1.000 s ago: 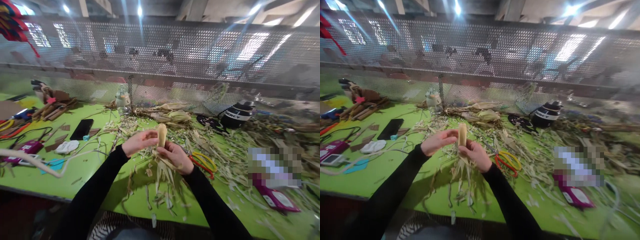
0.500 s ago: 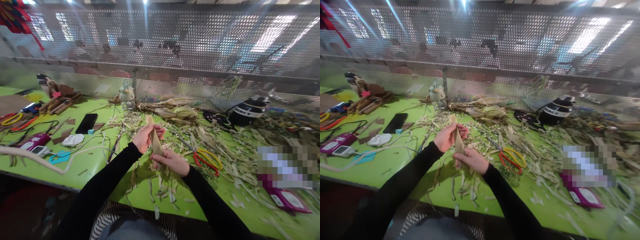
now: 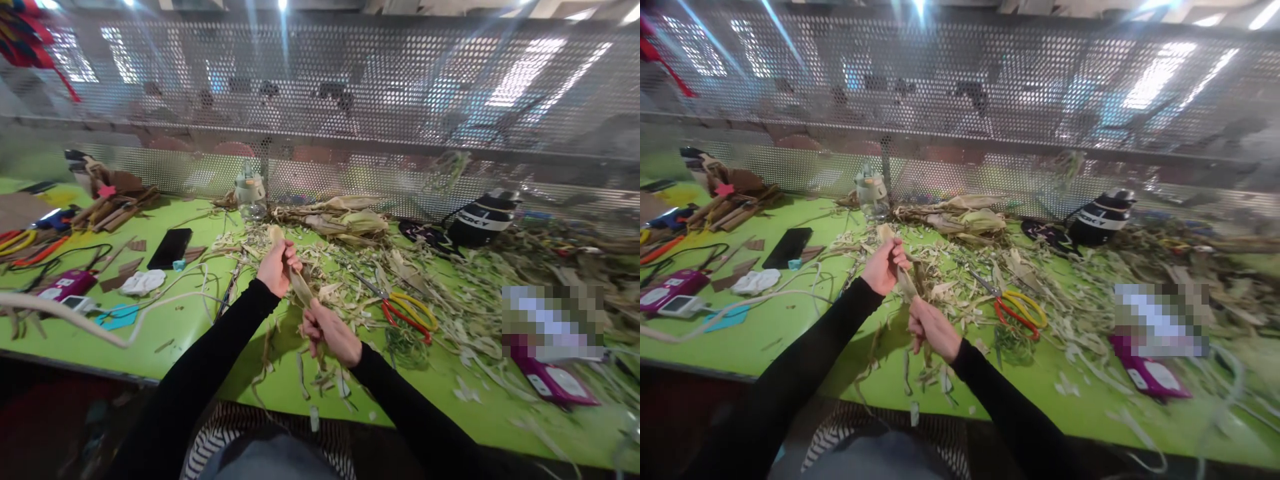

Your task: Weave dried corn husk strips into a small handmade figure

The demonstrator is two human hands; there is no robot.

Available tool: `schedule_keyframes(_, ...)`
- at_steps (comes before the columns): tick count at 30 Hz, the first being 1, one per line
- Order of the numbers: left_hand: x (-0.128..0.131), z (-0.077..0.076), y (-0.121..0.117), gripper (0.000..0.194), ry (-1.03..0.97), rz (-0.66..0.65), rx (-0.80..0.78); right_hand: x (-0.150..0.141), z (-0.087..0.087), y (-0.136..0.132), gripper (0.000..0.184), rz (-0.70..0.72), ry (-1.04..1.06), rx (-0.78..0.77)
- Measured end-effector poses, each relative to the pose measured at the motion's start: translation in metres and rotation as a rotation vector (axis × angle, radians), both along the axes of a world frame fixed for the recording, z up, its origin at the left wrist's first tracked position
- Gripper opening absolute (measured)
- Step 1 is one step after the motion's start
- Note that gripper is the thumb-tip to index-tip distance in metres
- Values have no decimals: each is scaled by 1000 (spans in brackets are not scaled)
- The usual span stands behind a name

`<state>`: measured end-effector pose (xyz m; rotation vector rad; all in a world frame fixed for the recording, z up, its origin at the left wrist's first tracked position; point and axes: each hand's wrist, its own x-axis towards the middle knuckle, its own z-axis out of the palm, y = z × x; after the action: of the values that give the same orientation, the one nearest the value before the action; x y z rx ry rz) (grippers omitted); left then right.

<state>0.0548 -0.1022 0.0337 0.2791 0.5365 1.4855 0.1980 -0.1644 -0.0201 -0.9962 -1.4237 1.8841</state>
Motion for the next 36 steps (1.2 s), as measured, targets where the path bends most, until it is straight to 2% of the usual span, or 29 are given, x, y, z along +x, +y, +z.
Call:
schedule_keyframes(4, -4, 2, 3, 26, 9, 59, 4, 3, 6, 0, 55, -141, -27, 17)
schedule_keyframes(7, 3, 1, -2, 25, 81, 76, 53, 7, 20, 5, 55, -243, -131, 225)
schedule_keyframes(9, 12, -1, -7, 24, 146, 93, 97, 6, 27, 9, 50, -292, -288, 434)
schedule_keyframes(11, 20, -2, -14, 23, 192, 103, 145, 2, 28, 11, 43, -276, -480, 595)
schedule_keyframes(14, 23, -1, -18, 23, 194, 97, 196, -7, 22, 9, 16, -214, -645, 674)
schedule_keyframes(15, 21, 0, -17, 24, 176, 106, 197, -9, 20, 7, 12, -200, -643, 673)
schedule_keyframes(19, 4, 4, -9, 25, 82, 151, 91, -10, 16, -4, 25, -203, -518, 636)
schedule_keyframes(22, -6, 4, -3, 25, 38, 114, 38, -8, 16, -7, 37, -230, -280, 410)
schedule_keyframes(25, -10, 5, 0, 27, -16, 122, 51, -9, 16, -5, 41, -262, 12, 153)
schedule_keyframes(28, -8, 6, 1, 29, -92, 90, 20, -12, 15, -3, 39, -312, 141, 137)
schedule_keyframes(30, -1, 3, -3, 32, -97, 35, -33, -14, 15, 0, 40, -386, 174, 163)
schedule_keyframes(32, 12, -3, -10, 35, -36, -137, -39, -13, 13, 3, 41, -472, 181, 180)
schedule_keyframes(35, 37, -19, -26, 23, 168, -360, -8, -10, 8, 10, 40, -574, 132, 183)
schedule_keyframes(36, 44, -25, -32, 22, 225, -359, 16, -8, 6, 12, 38, -597, 105, 187)
